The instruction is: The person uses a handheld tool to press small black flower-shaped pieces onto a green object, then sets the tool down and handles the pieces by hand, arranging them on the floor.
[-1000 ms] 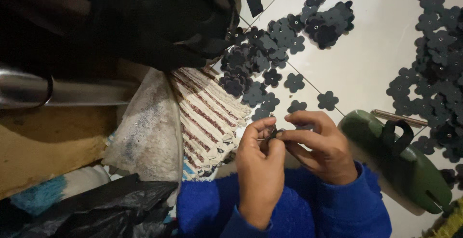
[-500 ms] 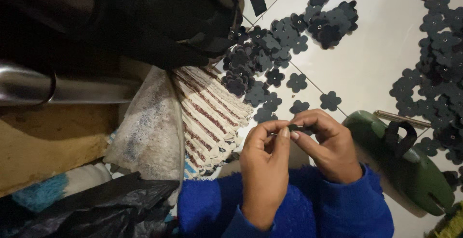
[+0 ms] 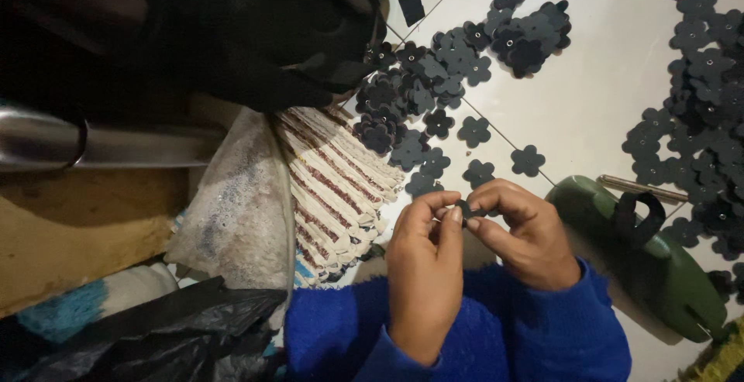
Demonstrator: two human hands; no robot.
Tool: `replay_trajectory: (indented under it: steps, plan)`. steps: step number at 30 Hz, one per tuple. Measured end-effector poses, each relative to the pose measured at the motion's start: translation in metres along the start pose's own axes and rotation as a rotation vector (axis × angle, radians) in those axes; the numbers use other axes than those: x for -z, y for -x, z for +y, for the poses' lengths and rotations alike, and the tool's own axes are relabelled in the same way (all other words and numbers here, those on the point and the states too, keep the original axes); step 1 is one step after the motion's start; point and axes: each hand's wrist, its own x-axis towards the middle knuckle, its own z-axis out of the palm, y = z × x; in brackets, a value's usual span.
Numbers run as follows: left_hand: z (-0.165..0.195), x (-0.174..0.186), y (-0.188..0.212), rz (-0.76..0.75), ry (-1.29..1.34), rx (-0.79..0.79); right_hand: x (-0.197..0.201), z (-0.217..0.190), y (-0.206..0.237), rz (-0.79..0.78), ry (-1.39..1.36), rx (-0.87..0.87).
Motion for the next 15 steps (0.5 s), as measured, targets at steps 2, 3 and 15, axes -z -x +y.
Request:
replay_trajectory:
  steps: [2, 3, 15]
  plan:
    - [0.002, 0.002, 0.000, -0.017, -0.036, 0.000, 0.001, 0.001, -0.001, -0.010, 0.068, -0.005]
    - [0.003, 0.003, -0.001, -0.025, -0.055, -0.003, 0.002, 0.001, -0.001, -0.014, 0.102, -0.005]
    - [0.000, 0.003, 0.009, -0.052, -0.672, -0.293, 0.005, 0.020, -0.020, 0.504, 0.466, 0.012]
